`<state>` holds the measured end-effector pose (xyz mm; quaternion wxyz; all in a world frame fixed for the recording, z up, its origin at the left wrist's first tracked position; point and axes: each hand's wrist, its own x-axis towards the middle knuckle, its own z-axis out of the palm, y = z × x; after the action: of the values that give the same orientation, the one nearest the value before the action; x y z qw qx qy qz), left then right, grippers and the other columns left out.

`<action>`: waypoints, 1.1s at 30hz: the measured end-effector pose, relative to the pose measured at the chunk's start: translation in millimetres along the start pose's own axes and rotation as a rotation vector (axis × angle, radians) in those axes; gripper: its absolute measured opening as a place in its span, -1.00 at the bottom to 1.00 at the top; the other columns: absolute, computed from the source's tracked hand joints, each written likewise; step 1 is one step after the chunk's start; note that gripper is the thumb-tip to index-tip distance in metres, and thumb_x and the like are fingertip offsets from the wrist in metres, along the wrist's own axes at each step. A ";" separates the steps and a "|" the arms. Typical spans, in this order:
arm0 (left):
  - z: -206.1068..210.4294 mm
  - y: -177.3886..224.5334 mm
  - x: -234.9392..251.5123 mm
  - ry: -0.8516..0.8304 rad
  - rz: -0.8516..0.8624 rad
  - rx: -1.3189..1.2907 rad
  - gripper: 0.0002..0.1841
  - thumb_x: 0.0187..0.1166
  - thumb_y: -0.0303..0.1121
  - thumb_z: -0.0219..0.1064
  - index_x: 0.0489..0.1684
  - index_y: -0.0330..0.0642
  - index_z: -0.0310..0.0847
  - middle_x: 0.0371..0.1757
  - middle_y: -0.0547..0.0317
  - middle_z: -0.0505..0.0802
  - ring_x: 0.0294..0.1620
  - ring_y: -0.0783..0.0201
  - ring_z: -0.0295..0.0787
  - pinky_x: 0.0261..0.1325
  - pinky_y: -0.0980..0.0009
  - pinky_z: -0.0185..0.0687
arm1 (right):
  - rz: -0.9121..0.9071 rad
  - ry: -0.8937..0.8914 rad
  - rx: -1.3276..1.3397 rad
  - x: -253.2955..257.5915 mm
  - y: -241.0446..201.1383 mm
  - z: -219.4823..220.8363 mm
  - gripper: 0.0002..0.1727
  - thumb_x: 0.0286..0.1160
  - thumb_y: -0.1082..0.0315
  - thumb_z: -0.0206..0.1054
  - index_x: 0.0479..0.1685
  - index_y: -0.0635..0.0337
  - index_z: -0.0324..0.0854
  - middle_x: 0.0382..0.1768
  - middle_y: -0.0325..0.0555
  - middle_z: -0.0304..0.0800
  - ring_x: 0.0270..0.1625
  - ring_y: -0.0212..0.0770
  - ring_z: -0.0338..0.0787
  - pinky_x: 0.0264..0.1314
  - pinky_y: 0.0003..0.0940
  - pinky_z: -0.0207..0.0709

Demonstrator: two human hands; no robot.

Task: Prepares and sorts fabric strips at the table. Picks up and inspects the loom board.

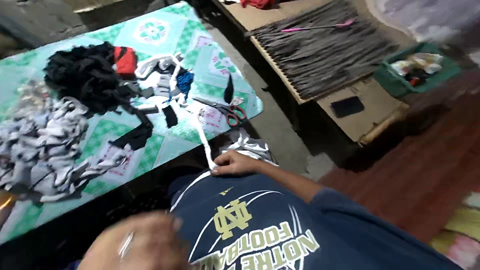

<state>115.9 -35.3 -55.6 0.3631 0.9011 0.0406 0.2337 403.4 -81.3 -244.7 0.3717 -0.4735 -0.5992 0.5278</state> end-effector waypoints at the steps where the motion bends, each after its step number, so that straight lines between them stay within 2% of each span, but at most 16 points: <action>1: 16.4 -40.2 2.5 0.013 0.030 -0.016 -0.72 0.77 -0.13 0.19 -0.12 -0.06 0.76 -0.19 0.19 0.86 0.00 0.33 0.80 0.28 0.29 0.65 | 0.001 -0.015 -0.010 0.9 -4.2 -3.4 -0.69 0.66 0.27 0.29 -0.33 0.38 0.69 -0.51 -0.31 0.59 -0.42 -0.62 0.47 -0.28 -0.62 0.37; 3: 43.4 -107.2 7.5 -0.024 -0.027 -0.117 -0.67 0.79 -0.15 0.14 0.03 -0.17 0.77 -0.05 0.21 0.87 0.06 0.51 0.76 0.23 0.48 0.67 | -0.062 -0.034 -0.033 6.6 -14.5 -11.9 -0.69 0.65 0.26 0.31 -0.40 0.31 0.69 -0.56 -0.40 0.57 -0.47 -0.68 0.48 -0.33 -0.69 0.39; 5: 69.4 -148.2 2.8 -0.027 -0.175 -0.117 -0.66 0.72 -0.18 0.24 0.03 -0.28 0.80 -0.04 0.12 0.87 0.03 0.45 0.77 0.20 0.45 0.69 | -0.167 -0.056 -0.070 18.3 -36.0 -23.1 -0.74 0.61 0.32 0.32 -0.43 0.29 0.69 -0.57 -0.40 0.59 -0.48 -0.67 0.51 -0.36 -0.68 0.42; 7: 88.6 -167.6 -2.3 -0.028 -0.332 -0.158 -0.67 0.67 -0.20 0.29 0.08 -0.30 0.78 0.00 0.07 0.85 0.07 0.37 0.77 0.24 0.37 0.68 | -0.300 -0.010 -0.108 34.5 -65.2 -37.8 -0.79 0.59 0.40 0.31 -0.36 0.32 0.73 -0.51 -0.39 0.67 -0.45 -0.69 0.54 -0.33 -0.69 0.46; 10: 106.1 -179.8 -10.1 -0.045 -0.507 -0.276 -0.67 0.70 -0.22 0.27 0.16 -0.29 0.75 0.07 0.04 0.84 0.08 0.37 0.76 0.25 0.35 0.67 | -0.371 0.155 0.020 62.9 -98.5 -65.2 -0.82 0.62 0.45 0.24 -0.11 0.24 0.78 -0.21 -0.38 0.87 -0.23 -0.60 0.76 -0.12 -0.55 0.71; 12: 113.3 -186.7 -20.2 -0.059 -0.611 -0.358 -0.68 0.74 -0.23 0.23 0.18 -0.28 0.72 0.03 0.10 0.84 -0.05 0.45 0.77 0.15 0.41 0.71 | -0.256 0.319 -0.051 85.7 -96.6 -85.0 -0.81 0.65 0.37 0.27 0.03 0.21 0.74 -0.19 -0.30 0.86 -0.25 -0.48 0.79 -0.17 -0.45 0.75; 14: 115.3 -188.1 -31.0 -0.069 -0.693 -0.355 -0.68 0.75 -0.23 0.21 0.19 -0.26 0.71 -0.01 0.13 0.83 -0.10 0.49 0.72 0.11 0.45 0.65 | 0.021 0.411 -0.332 100.8 -72.5 -102.3 -0.58 0.67 0.22 0.31 0.31 0.36 0.61 -0.08 0.11 0.80 -0.22 -0.16 0.74 -0.08 -0.14 0.65; 15: 112.8 -187.0 -35.7 -0.066 -0.724 -0.339 -0.67 0.76 -0.23 0.19 0.21 -0.27 0.71 0.02 0.11 0.84 -0.07 0.47 0.73 0.14 0.44 0.64 | 0.151 0.421 -0.360 102.9 -58.1 -106.5 -0.47 0.70 0.18 0.28 0.48 0.41 0.48 0.09 0.32 0.75 -0.09 0.03 0.75 0.06 0.03 0.63; 16: 109.5 -185.7 -39.5 -0.049 -0.754 -0.323 -0.67 0.77 -0.24 0.18 0.23 -0.28 0.70 0.03 0.08 0.84 -0.07 0.44 0.75 0.14 0.41 0.67 | 0.220 0.444 -0.311 101.4 -45.8 -105.7 -0.43 0.75 0.17 0.23 0.57 0.39 0.37 0.21 0.35 0.69 -0.03 0.05 0.75 0.10 0.04 0.64; 17: 106.7 -185.1 -42.3 -0.017 -0.779 -0.315 -0.68 0.78 -0.28 0.17 0.24 -0.31 0.69 0.02 0.01 0.84 -0.08 0.37 0.77 0.13 0.34 0.70 | 0.241 0.474 -0.224 97.9 -38.0 -101.2 -0.47 0.79 0.19 0.16 0.59 0.34 0.33 0.18 0.24 0.65 -0.10 -0.06 0.72 -0.01 -0.08 0.66; 19: 103.0 -187.9 -48.4 0.072 -0.787 -0.273 -0.71 0.78 -0.36 0.17 0.21 -0.34 0.69 -0.01 -0.06 0.85 -0.09 0.23 0.82 0.11 0.20 0.76 | 0.195 0.505 0.007 89.6 -28.4 -85.9 -0.57 0.79 0.28 0.00 0.52 0.26 0.34 -0.18 -0.15 0.57 -0.40 -0.35 0.60 -0.29 -0.34 0.62; 21: 94.6 -195.0 -47.4 0.176 -0.761 -0.206 -0.72 0.79 -0.36 0.14 0.18 -0.33 0.71 -0.06 -0.06 0.86 -0.14 0.20 0.83 0.04 0.16 0.77 | 0.135 0.470 0.239 84.8 -30.3 -71.6 -0.62 0.78 0.35 -0.13 0.45 0.22 0.33 -0.33 -0.30 0.53 -0.47 -0.41 0.59 -0.33 -0.40 0.63; 23: 86.7 -200.1 -38.3 0.262 -0.743 -0.188 -0.71 0.80 -0.34 0.12 0.18 -0.30 0.71 -0.06 0.00 0.86 -0.16 0.29 0.81 -0.01 0.26 0.77 | 0.089 0.435 0.364 81.6 -33.8 -63.3 -0.62 0.77 0.37 -0.21 0.40 0.18 0.35 -0.39 -0.33 0.59 -0.46 -0.38 0.65 -0.31 -0.37 0.67; 27: 89.8 -206.8 -21.0 0.377 -0.687 -0.264 -0.72 0.78 -0.36 0.13 0.17 -0.30 0.70 -0.05 0.10 0.85 -0.17 0.42 0.80 -0.04 0.40 0.77 | 0.056 0.414 0.436 76.3 -33.1 -57.9 -0.65 0.73 0.38 -0.17 0.30 0.16 0.43 -0.41 -0.34 0.60 -0.43 -0.36 0.68 -0.26 -0.33 0.71; 31: 101.7 -204.6 -10.9 0.386 -0.636 -0.351 -0.75 0.77 -0.39 0.15 0.12 -0.31 0.70 -0.13 0.18 0.85 -0.23 0.48 0.78 -0.10 0.47 0.76 | 0.017 0.444 0.486 71.8 -28.2 -53.1 -0.80 0.77 0.43 -0.08 -0.01 0.08 0.47 -0.44 -0.37 0.56 -0.47 -0.41 0.64 -0.25 -0.39 0.72; 33: 105.0 -203.8 -7.9 0.391 -0.628 -0.371 -0.76 0.76 -0.40 0.15 0.11 -0.32 0.70 -0.15 0.20 0.85 -0.26 0.50 0.77 -0.13 0.49 0.75 | -0.014 0.467 0.457 68.8 -25.4 -52.2 -0.84 0.77 0.45 -0.02 -0.05 0.08 0.48 -0.44 -0.35 0.59 -0.47 -0.41 0.66 -0.26 -0.40 0.73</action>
<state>175.9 45.4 -261.8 0.5583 0.7029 0.3390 0.2818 429.4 -0.5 -214.8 0.5997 -0.4819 -0.3668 0.5231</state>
